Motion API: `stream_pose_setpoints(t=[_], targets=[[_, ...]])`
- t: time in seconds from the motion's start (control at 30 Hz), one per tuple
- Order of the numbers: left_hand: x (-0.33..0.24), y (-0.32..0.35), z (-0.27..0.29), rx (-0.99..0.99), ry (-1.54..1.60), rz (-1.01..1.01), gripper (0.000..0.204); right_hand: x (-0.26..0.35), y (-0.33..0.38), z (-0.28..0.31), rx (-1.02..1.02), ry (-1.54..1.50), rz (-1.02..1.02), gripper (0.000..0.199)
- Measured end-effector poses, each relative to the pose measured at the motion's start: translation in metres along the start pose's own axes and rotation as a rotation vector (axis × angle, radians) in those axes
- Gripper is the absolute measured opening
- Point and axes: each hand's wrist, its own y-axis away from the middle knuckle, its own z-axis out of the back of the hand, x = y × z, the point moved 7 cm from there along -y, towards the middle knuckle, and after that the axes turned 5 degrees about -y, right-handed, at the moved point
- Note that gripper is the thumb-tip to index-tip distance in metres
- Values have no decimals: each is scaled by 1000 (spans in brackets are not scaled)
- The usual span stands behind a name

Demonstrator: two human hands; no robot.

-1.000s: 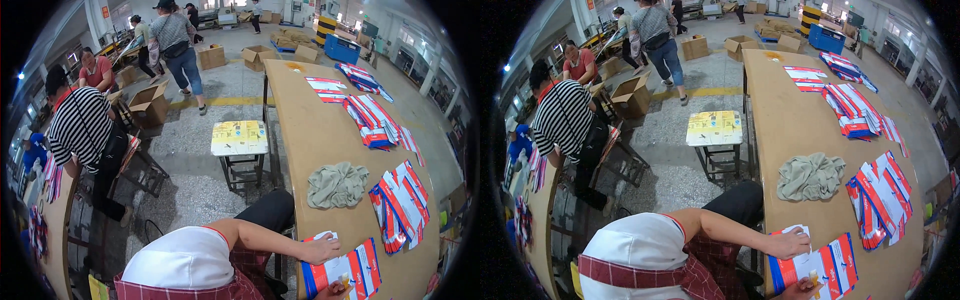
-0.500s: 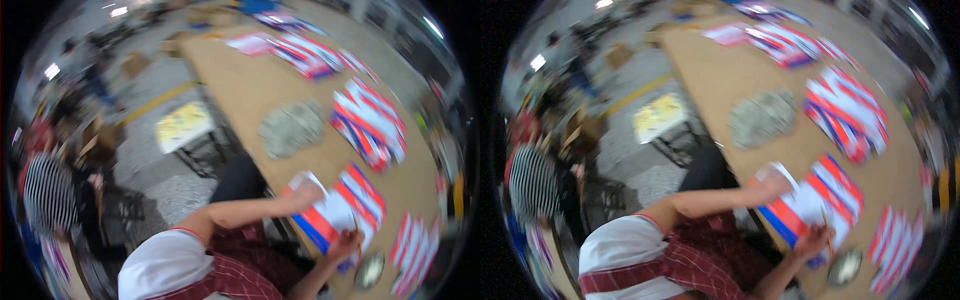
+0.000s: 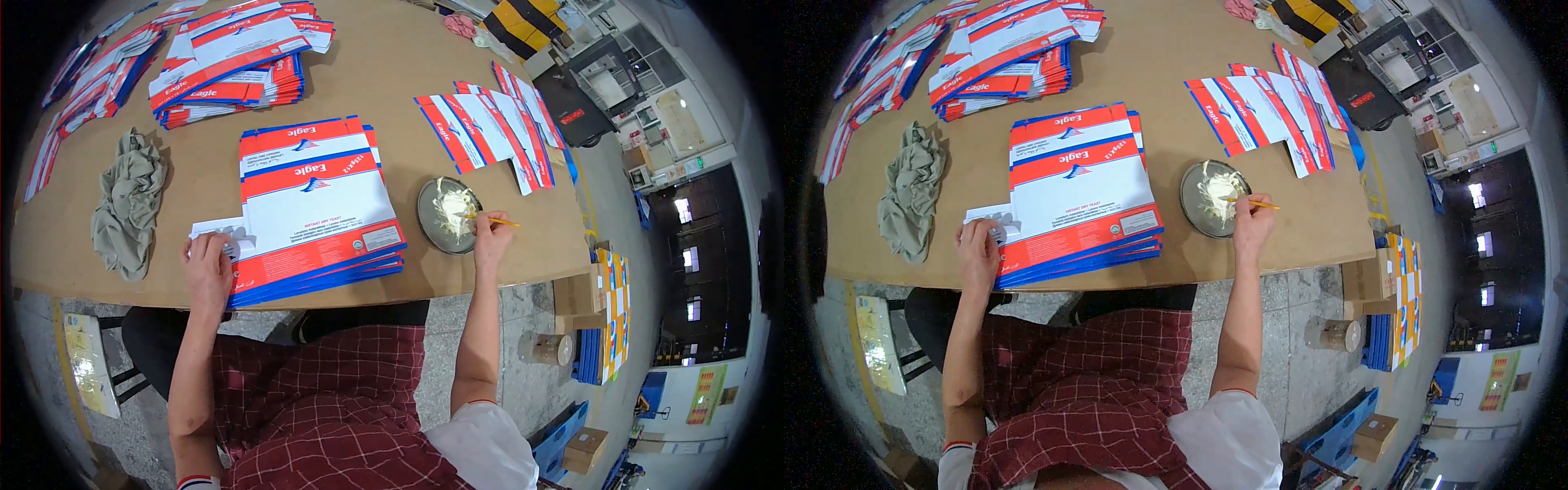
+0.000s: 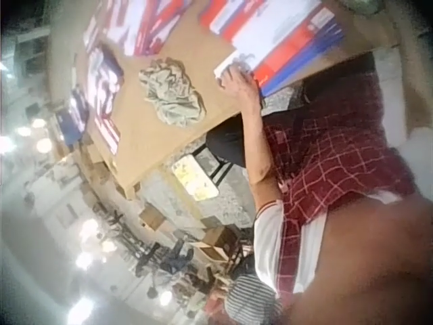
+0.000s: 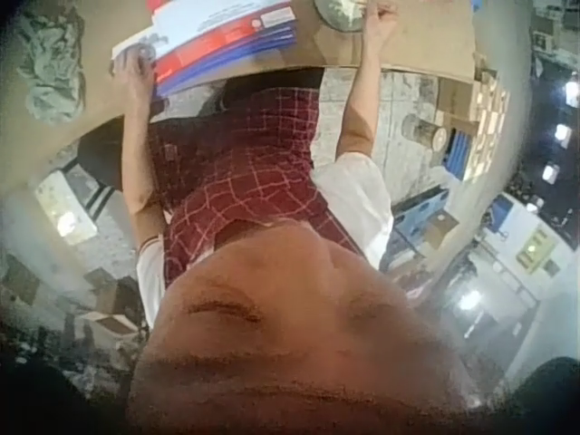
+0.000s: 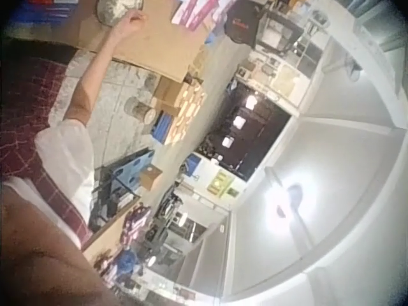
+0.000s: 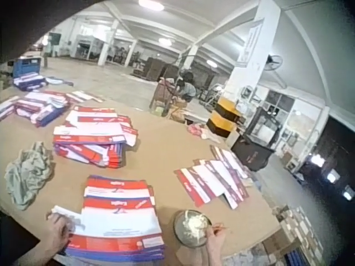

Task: Applying glue using a brush to the flaps of cardboard mailing folders.

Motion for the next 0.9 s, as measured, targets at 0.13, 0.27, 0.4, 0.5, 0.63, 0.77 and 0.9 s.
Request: stream_pose_setpoints(t=[0.13,0.27,0.4,0.5,0.63,0.77,0.9], targets=[[-2,-2,3,3,-22,18,28,-19,1,-3,1,56,-6,18],[-3,0,4,-23,-39,-4,27,-19,9,-5,36,167,39,18],[-4,-3,2,4,-2,11,27,-8,13,11,-43,135,14,16],[-4,-3,5,-24,0,1,27,-22,5,2,34,202,28,17],[10,6,9,-48,-10,2,29,-16,12,3,47,158,63,13],[3,1,10,-57,43,-14,28,54,43,-28,90,-425,-17,10],[-1,2,7,-63,29,-24,22,81,121,-147,539,-1007,-675,9]])
